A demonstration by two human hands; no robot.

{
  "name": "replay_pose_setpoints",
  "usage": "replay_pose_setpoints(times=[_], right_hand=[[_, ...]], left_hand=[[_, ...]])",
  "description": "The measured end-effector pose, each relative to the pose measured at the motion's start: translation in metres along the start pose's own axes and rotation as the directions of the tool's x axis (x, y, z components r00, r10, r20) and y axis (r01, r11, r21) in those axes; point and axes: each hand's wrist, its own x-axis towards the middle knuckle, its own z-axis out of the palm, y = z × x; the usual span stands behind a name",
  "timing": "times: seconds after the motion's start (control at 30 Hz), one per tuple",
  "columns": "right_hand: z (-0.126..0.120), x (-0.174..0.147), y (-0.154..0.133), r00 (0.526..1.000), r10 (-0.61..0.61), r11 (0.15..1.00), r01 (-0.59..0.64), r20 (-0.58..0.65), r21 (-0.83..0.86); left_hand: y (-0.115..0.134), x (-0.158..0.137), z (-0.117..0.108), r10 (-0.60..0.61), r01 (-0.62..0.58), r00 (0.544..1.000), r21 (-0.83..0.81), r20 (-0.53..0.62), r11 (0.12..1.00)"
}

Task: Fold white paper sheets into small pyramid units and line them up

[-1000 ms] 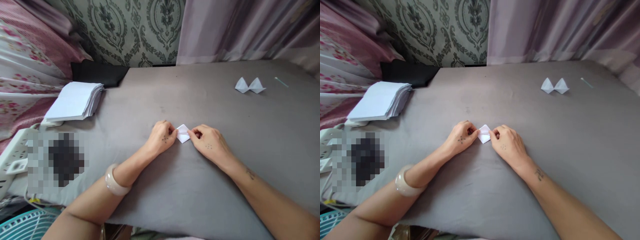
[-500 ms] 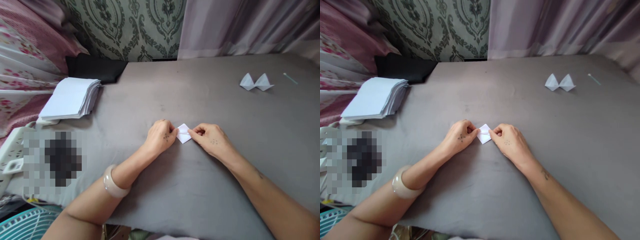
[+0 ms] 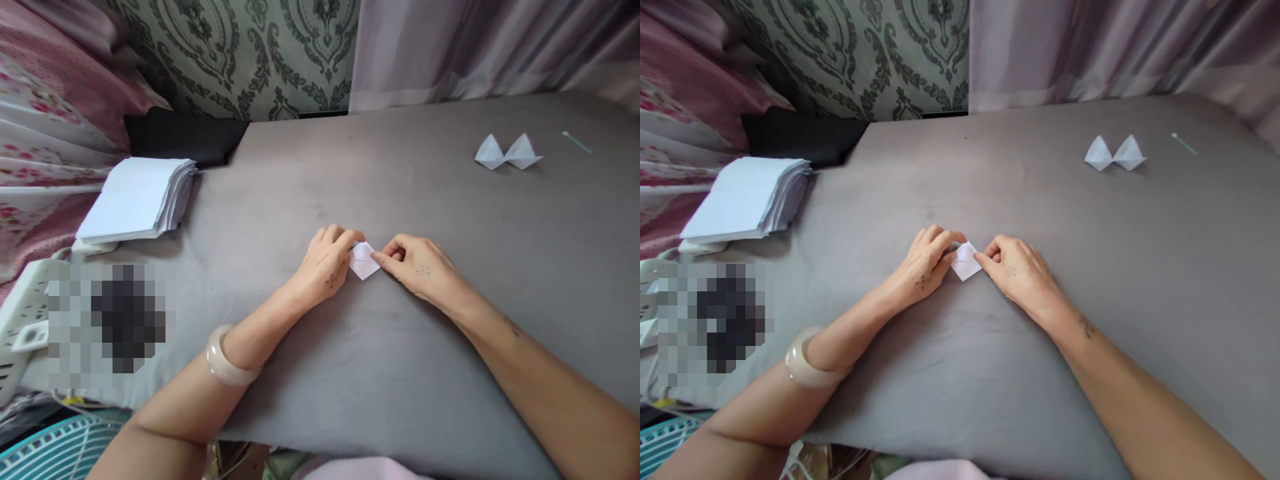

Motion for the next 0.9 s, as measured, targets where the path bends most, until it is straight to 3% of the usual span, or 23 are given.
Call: replay_pose_setpoints(times=[0.07,0.17,0.27,0.33,0.47,0.6,0.73,0.9], right_hand=[[-0.002,0.000,0.002,1.000,0.011,0.997,-0.013,0.023,0.077],[-0.006,-0.002,0.007,0.997,0.062,0.943,-0.075,0.052,0.324],[-0.006,-0.006,0.010,0.995,0.097,0.844,-0.061,-0.039,0.533],[-0.003,-0.010,0.008,0.991,0.056,0.840,0.020,-0.123,0.543],[0.004,-0.019,0.003,0.959,-0.186,0.905,0.252,-0.215,0.343],[0.010,-0.027,-0.003,0.878,-0.465,0.885,0.465,-0.112,-0.024],[0.016,-0.033,-0.011,0.848,-0.530,0.786,0.487,-0.012,-0.381],[0.018,-0.033,-0.021,0.849,-0.528,0.724,0.469,0.031,-0.507]], left_hand=[[-0.002,0.000,0.000,0.086,-0.085,0.995,-0.036,0.040,0.996],[-0.004,0.001,0.001,0.111,-0.107,0.993,-0.072,0.050,0.992],[-0.007,0.002,0.003,0.113,-0.110,0.993,-0.085,0.032,0.990],[-0.007,0.002,0.004,0.116,-0.114,0.993,-0.087,0.022,0.990],[-0.007,0.003,0.004,0.112,-0.109,0.994,-0.092,0.020,0.990],[-0.003,0.002,0.003,-0.014,0.014,1.000,-0.060,0.000,0.998],[-0.001,0.001,0.005,-0.256,0.250,0.962,-0.071,-0.094,0.966],[-0.009,-0.001,0.004,-0.360,0.337,0.919,-0.152,-0.160,0.929]])
